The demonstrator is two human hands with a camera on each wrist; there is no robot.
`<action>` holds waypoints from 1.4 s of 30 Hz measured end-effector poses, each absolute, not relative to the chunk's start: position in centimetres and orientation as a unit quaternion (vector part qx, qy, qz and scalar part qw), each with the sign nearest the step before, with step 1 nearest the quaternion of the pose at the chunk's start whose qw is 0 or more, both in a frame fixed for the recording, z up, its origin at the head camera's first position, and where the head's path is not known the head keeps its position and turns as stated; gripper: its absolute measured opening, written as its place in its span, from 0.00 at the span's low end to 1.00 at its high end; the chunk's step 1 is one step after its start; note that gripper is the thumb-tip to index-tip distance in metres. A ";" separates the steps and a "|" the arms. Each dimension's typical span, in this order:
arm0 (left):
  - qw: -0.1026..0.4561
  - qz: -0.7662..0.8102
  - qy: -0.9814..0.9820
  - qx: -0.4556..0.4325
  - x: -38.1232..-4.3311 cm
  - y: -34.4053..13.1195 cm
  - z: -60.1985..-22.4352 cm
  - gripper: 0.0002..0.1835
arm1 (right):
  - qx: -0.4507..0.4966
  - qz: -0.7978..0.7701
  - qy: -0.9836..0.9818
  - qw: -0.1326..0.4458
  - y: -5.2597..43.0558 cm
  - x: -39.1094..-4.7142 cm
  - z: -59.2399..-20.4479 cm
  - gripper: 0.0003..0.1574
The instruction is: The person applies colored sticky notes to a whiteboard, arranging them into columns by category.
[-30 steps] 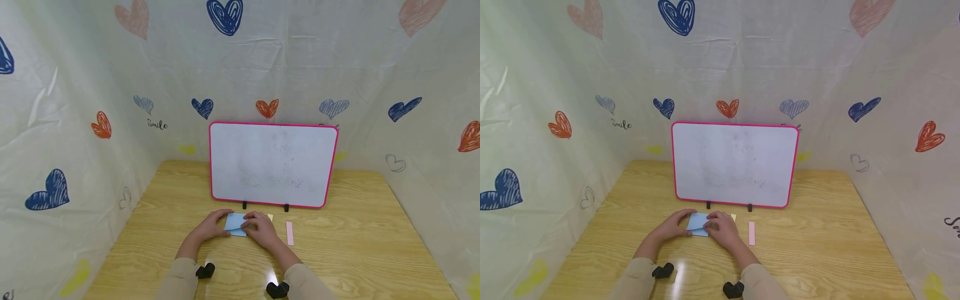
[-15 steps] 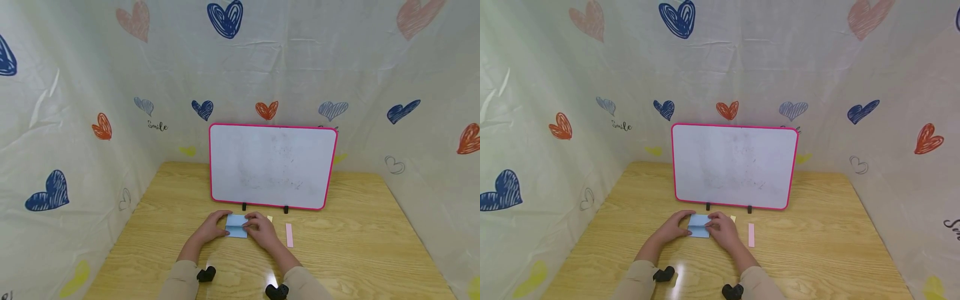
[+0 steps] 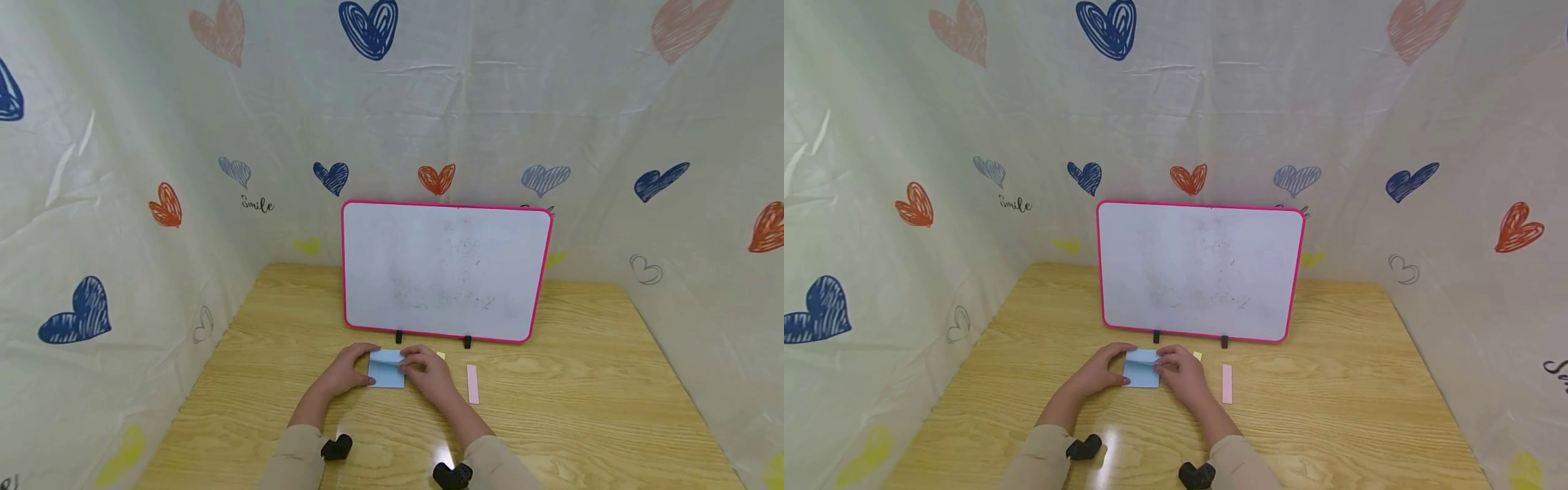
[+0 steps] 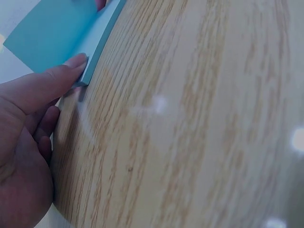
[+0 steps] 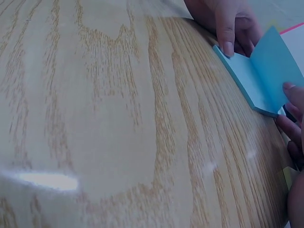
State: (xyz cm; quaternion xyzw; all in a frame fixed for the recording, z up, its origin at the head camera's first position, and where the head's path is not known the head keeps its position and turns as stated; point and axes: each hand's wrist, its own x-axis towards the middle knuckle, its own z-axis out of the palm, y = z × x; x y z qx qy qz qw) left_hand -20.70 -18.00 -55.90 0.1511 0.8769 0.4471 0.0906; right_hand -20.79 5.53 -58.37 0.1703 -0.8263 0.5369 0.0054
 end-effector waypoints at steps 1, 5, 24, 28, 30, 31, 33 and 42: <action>0.090 0.448 0.877 0.150 -20.7 -18.0 -55.9 0.34 | 0.167 0.543 -0.823 0.003 5.5 -20.8 -58.4 0.03; 0.089 0.448 0.878 0.147 -20.8 -17.9 -56.0 0.35 | 0.150 0.565 -0.811 -0.009 5.6 -20.9 -58.2 0.02; 0.091 0.464 0.871 0.133 -20.9 -17.9 -56.4 0.35 | 0.126 0.633 -0.763 -0.037 6.1 -20.3 -55.9 0.05; 0.085 0.464 0.870 0.142 -20.8 -17.9 -56.3 0.35 | 0.131 0.644 -0.753 -0.035 6.3 -20.6 -56.6 0.05; 0.084 0.466 0.869 0.146 -20.8 -17.8 -56.2 0.35 | 0.128 0.647 -0.751 -0.033 6.3 -20.9 -57.4 0.06; 0.083 0.467 0.868 0.148 -20.8 -17.8 -56.1 0.35 | 0.129 0.652 -0.747 -0.032 6.3 -21.0 -57.7 0.06; 0.081 0.469 0.866 0.152 -20.8 -17.8 -56.0 0.35 | 0.116 0.657 -0.743 -0.044 6.3 -20.7 -56.8 0.07; 0.084 0.472 0.866 0.143 -20.8 -17.8 -55.9 0.35 | 0.118 0.669 -0.730 -0.078 6.5 -20.0 -54.2 0.09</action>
